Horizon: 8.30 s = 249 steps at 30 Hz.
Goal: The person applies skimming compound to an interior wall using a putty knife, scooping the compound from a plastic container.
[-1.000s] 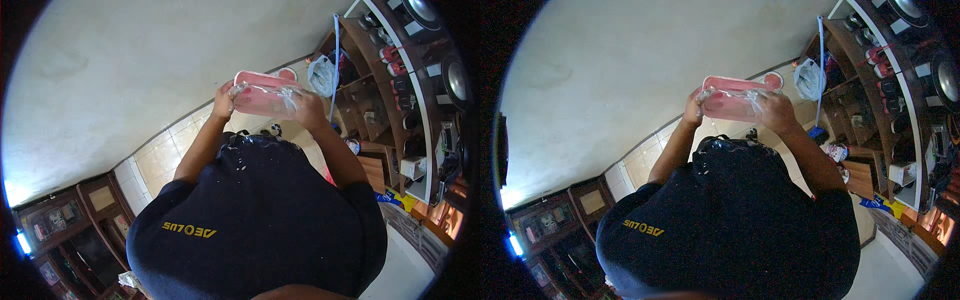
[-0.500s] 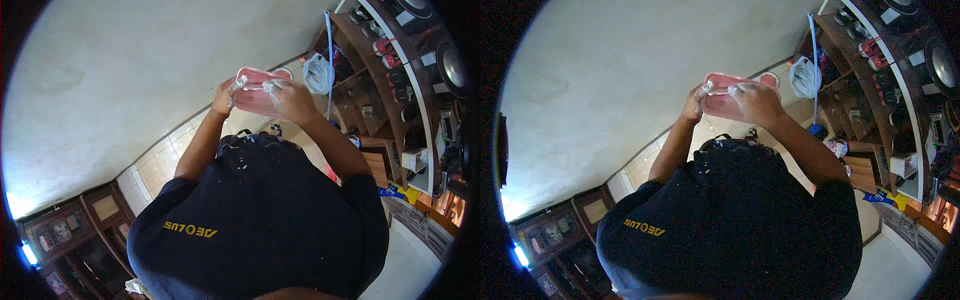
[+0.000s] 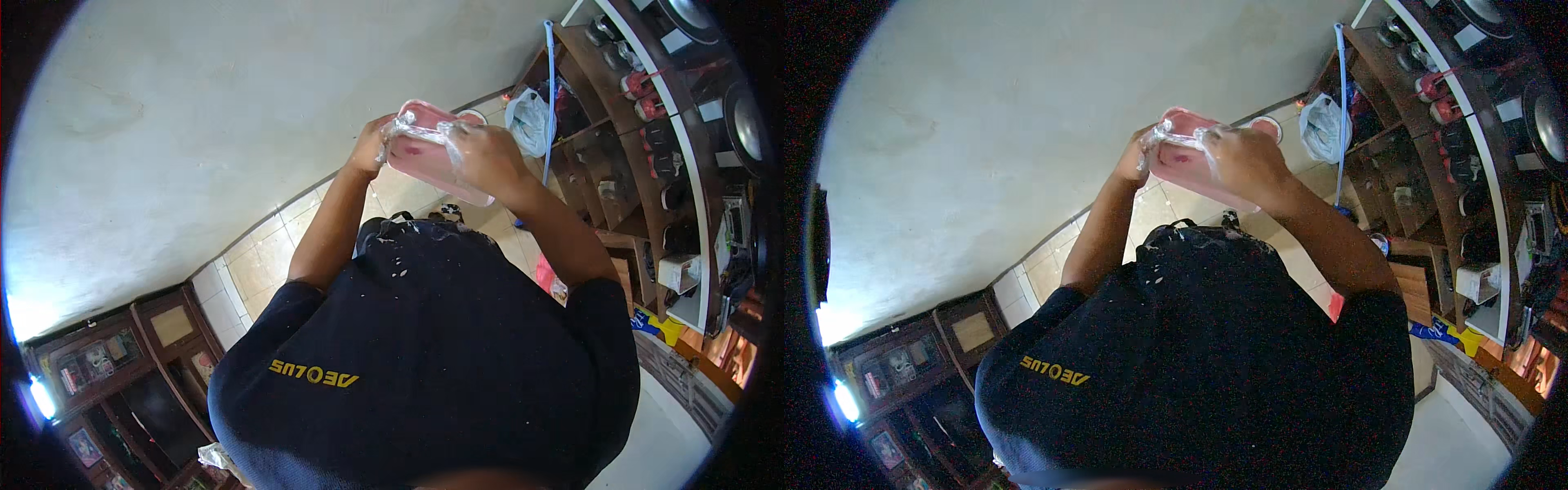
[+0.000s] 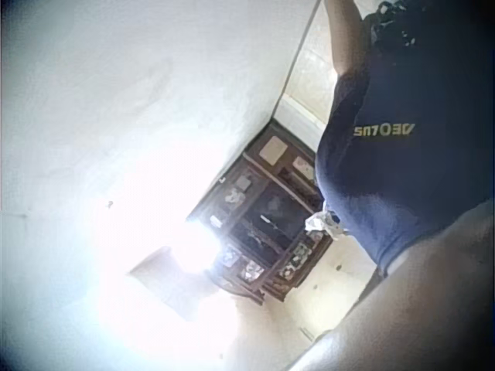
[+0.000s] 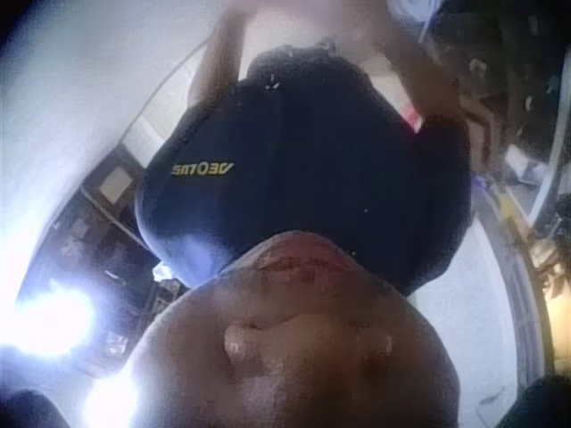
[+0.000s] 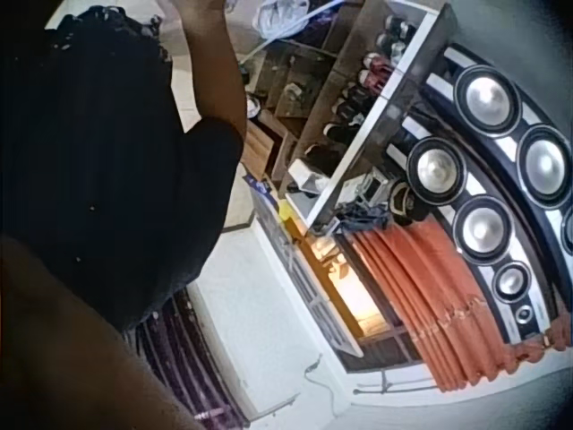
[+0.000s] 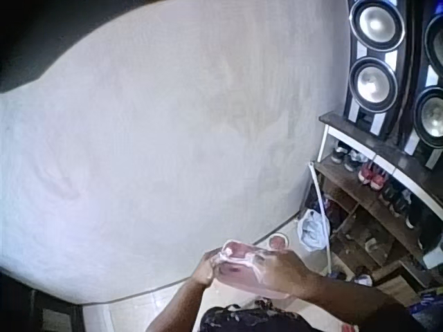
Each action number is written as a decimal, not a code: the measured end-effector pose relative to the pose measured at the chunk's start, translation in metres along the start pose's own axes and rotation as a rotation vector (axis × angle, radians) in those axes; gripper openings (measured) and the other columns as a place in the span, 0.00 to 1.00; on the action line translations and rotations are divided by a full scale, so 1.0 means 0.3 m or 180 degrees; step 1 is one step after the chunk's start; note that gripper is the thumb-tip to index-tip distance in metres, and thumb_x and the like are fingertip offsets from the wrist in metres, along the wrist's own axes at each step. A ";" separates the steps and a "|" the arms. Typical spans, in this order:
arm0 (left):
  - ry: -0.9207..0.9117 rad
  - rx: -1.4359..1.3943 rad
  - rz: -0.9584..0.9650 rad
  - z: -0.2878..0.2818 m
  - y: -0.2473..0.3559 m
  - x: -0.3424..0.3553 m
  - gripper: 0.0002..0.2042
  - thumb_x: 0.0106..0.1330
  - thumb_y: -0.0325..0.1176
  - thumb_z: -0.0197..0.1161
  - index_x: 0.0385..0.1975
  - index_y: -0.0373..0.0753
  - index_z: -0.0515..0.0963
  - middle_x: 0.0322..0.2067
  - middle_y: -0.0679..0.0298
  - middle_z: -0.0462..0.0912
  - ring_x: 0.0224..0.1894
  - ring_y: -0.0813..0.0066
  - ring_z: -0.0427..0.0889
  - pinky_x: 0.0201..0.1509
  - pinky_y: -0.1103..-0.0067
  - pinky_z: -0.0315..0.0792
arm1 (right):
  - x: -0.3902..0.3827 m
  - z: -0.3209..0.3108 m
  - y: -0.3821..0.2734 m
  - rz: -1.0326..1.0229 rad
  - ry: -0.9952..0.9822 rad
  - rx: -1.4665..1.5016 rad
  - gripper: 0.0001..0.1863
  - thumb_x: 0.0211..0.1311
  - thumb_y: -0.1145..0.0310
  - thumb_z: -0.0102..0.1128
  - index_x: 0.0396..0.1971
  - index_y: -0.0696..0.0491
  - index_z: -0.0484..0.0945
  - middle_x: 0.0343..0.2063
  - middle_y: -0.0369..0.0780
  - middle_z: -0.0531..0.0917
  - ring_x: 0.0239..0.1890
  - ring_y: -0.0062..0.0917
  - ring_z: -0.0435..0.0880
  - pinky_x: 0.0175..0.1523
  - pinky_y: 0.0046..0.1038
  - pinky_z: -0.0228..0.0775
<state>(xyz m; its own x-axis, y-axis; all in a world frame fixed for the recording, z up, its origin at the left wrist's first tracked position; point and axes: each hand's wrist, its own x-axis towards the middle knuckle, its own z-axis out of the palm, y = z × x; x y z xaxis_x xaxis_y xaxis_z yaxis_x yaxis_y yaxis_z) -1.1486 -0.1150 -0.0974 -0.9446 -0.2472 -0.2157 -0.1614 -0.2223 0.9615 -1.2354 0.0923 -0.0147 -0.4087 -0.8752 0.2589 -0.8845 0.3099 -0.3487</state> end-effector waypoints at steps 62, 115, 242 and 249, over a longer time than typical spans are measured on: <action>-0.0036 0.0190 -0.0543 0.029 0.056 -0.029 0.20 0.62 0.44 0.60 0.38 0.29 0.80 0.33 0.59 0.83 0.35 0.73 0.80 0.40 0.77 0.74 | 0.024 -0.038 -0.003 -0.0831 -0.0562 -0.0433 0.07 0.54 0.71 0.53 0.32 0.54 0.77 0.26 0.45 0.82 0.30 0.38 0.85 0.35 0.39 0.76; -0.0313 -0.0065 -0.0505 -0.073 -0.110 0.028 0.16 0.60 0.38 0.61 0.39 0.30 0.79 0.34 0.60 0.82 0.34 0.74 0.78 0.38 0.76 0.74 | 0.122 -0.015 0.009 -0.1054 -0.1620 -0.0230 0.09 0.49 0.63 0.60 0.29 0.50 0.81 0.24 0.45 0.82 0.31 0.42 0.82 0.37 0.41 0.73; 0.0496 -0.1155 0.0277 -0.692 -0.127 -0.400 0.19 0.65 0.37 0.61 0.49 0.31 0.69 0.40 0.58 0.79 0.40 0.73 0.80 0.43 0.76 0.77 | 0.190 0.482 -0.623 0.0998 -0.0184 0.0096 0.15 0.56 0.67 0.55 0.43 0.55 0.78 0.33 0.49 0.83 0.34 0.45 0.82 0.40 0.40 0.75; 0.0549 -0.1268 0.0377 -0.658 -0.106 -0.393 0.20 0.64 0.36 0.62 0.49 0.29 0.67 0.40 0.57 0.79 0.41 0.73 0.80 0.44 0.76 0.76 | 0.201 0.486 -0.618 0.0452 0.0317 0.0236 0.11 0.55 0.67 0.56 0.38 0.53 0.78 0.24 0.47 0.82 0.26 0.45 0.81 0.33 0.45 0.73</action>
<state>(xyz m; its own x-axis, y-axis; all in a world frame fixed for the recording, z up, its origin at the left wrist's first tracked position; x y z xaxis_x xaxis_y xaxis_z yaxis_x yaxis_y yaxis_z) -0.9757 -0.2650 -0.1360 -0.8831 -0.4390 -0.1658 0.0995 -0.5204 0.8481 -1.0632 -0.0722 -0.0658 -0.5518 -0.7824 0.2889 -0.7988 0.3963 -0.4526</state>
